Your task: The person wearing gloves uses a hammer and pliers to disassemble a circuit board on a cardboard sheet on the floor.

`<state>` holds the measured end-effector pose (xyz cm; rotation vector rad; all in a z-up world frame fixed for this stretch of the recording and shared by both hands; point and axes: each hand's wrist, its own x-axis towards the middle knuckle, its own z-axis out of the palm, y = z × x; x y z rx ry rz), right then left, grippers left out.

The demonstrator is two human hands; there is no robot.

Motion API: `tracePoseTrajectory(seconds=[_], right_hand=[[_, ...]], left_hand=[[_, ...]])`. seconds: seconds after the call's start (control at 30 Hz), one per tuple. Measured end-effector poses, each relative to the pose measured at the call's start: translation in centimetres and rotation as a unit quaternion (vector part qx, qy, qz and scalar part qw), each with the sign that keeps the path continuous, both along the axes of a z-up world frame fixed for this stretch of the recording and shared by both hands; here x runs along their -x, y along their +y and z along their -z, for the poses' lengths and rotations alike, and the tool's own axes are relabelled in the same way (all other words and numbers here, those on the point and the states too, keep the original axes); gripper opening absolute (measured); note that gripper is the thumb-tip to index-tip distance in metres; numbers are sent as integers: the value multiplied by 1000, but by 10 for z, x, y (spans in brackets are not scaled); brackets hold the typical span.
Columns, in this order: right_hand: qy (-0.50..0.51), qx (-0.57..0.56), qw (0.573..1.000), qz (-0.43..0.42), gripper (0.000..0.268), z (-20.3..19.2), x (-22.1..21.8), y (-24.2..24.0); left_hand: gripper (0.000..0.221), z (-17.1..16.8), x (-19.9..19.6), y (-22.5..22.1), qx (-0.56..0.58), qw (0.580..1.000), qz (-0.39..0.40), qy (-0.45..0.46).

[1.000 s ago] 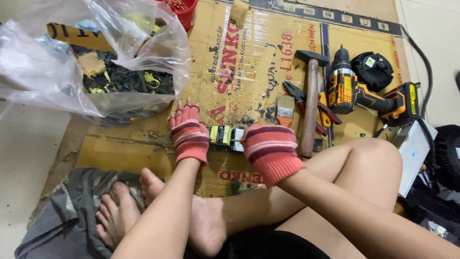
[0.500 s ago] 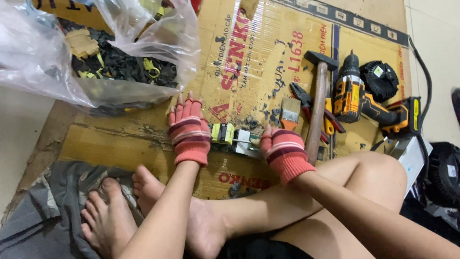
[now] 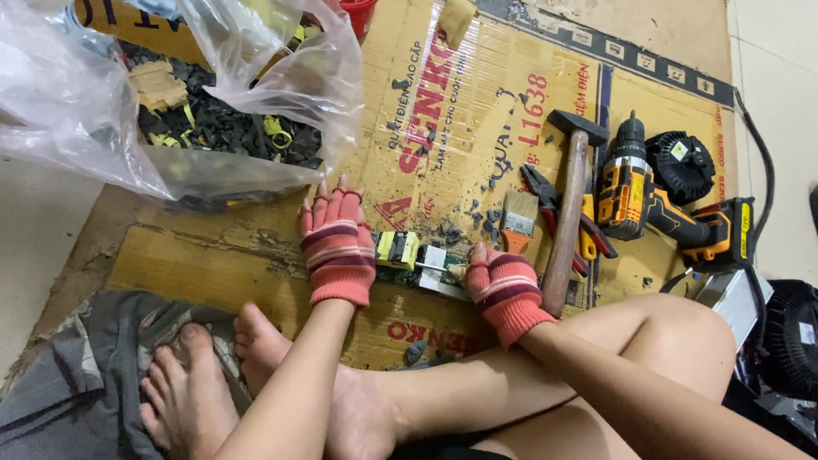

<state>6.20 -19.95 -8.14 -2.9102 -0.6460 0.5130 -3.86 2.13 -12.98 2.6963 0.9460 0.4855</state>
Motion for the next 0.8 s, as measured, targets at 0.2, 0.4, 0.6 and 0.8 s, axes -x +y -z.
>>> tracePoseTrajectory(seconds=[0.2, 0.4, 0.6, 0.8], right_hand=[[-173, -117, 972, -106, 31, -21, 9, 3], [-256, -150, 941, -161, 16, -20, 5, 1], [-244, -145, 943, -172, 16, -14, 0, 5], [-185, -159, 966, -80, 10, -4, -6, 9]], left_hand=[[43, 4, -1, 2, -9, 1000, -6, -13], [37, 9, -1, 1, -17, 999, -23, -25], [38, 7, -2, 0, -25, 999, -32, -14], [50, -8, -1, -4, -16, 999, -40, 1]])
